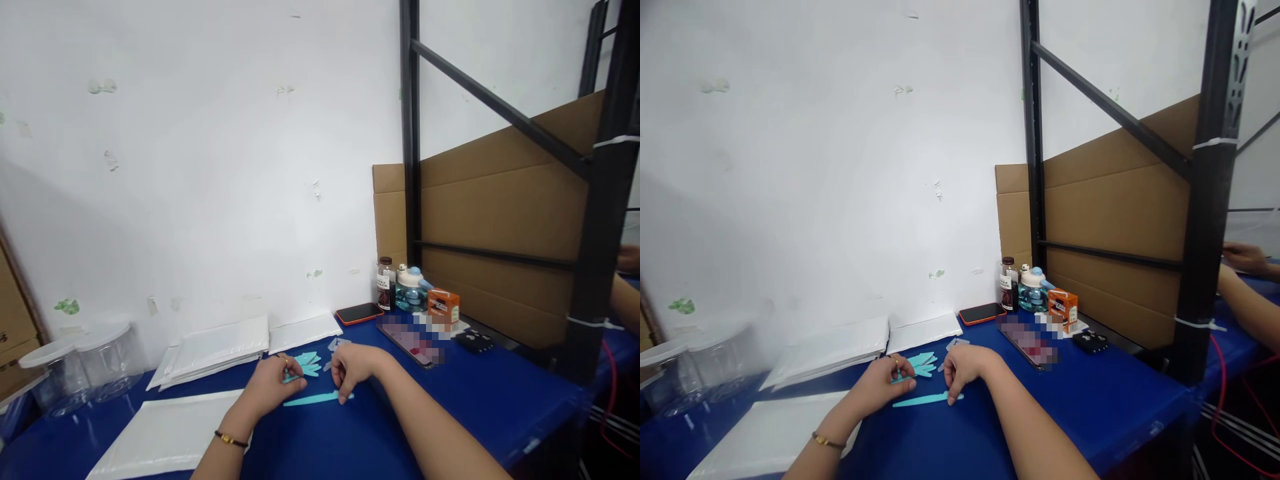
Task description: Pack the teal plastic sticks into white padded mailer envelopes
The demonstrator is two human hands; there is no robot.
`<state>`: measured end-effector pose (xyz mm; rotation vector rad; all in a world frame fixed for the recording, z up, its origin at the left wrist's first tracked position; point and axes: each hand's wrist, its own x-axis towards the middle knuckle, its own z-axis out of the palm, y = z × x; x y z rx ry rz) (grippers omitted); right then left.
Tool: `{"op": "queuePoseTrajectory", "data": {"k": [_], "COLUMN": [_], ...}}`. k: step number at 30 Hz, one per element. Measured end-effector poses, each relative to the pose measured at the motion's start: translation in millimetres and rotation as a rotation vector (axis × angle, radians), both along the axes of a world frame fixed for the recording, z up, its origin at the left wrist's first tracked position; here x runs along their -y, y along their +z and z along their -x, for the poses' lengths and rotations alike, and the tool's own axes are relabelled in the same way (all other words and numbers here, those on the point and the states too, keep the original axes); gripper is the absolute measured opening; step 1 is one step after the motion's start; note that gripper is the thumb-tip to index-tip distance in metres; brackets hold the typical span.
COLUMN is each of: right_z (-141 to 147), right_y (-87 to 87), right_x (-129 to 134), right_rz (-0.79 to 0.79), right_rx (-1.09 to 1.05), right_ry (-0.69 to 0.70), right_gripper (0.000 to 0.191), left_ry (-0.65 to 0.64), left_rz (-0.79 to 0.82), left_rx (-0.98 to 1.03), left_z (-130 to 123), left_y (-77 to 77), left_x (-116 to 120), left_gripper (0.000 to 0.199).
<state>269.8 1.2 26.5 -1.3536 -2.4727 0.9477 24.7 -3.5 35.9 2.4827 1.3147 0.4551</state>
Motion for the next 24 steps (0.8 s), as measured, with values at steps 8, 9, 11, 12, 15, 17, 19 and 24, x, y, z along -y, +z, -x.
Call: {"op": "queuePoseTrajectory", "data": {"k": [8,9,11,12,15,17,19,24], "right_z": [8.3,5.8,-1.7,-6.1,-18.3,-21.9,-20.2,-1.2], "right_y": [-1.2,-2.0,-4.2,-5.3,-7.2,-6.2,-4.3,-6.8], "right_x": [-0.2,-2.1,-6.8,-9.4,-16.2,-18.1,-17.3,-11.2], "right_rz": [-0.086,-0.09,-0.115,-0.142,-0.262,-0.391,-0.506,-0.483], "right_rx": [-0.038,-0.064,-0.102,-0.11,-0.11,-0.112,-0.123,-0.071], "right_ry": [-0.021,-0.022,-0.06,-0.108,-0.33,-0.445,-0.439,-0.141], "right_gripper": [0.018,0.018,0.016,0.013,0.011,0.014,0.011,0.018], "left_ry": [-0.055,-0.059,-0.062,-0.056,-0.018,-0.001,0.003,0.012], "left_rz": [0.009,-0.011,-0.042,-0.049,-0.043,-0.033,-0.027,-0.028], "left_rx": [-0.135,-0.144,-0.166,-0.173,-0.178,-0.173,-0.174,-0.158], "left_z": [-13.8,-12.2,-7.2,-4.3,3.5,6.0,6.4,6.6], "left_y": [-3.3,-1.2,2.7,4.0,4.7,3.6,2.6,2.1], "left_x": [7.6,6.9,5.5,4.8,2.8,2.0,1.8,0.2], "left_gripper": [0.02,0.021,0.021,0.021,0.021,0.021,0.022,0.022]}}
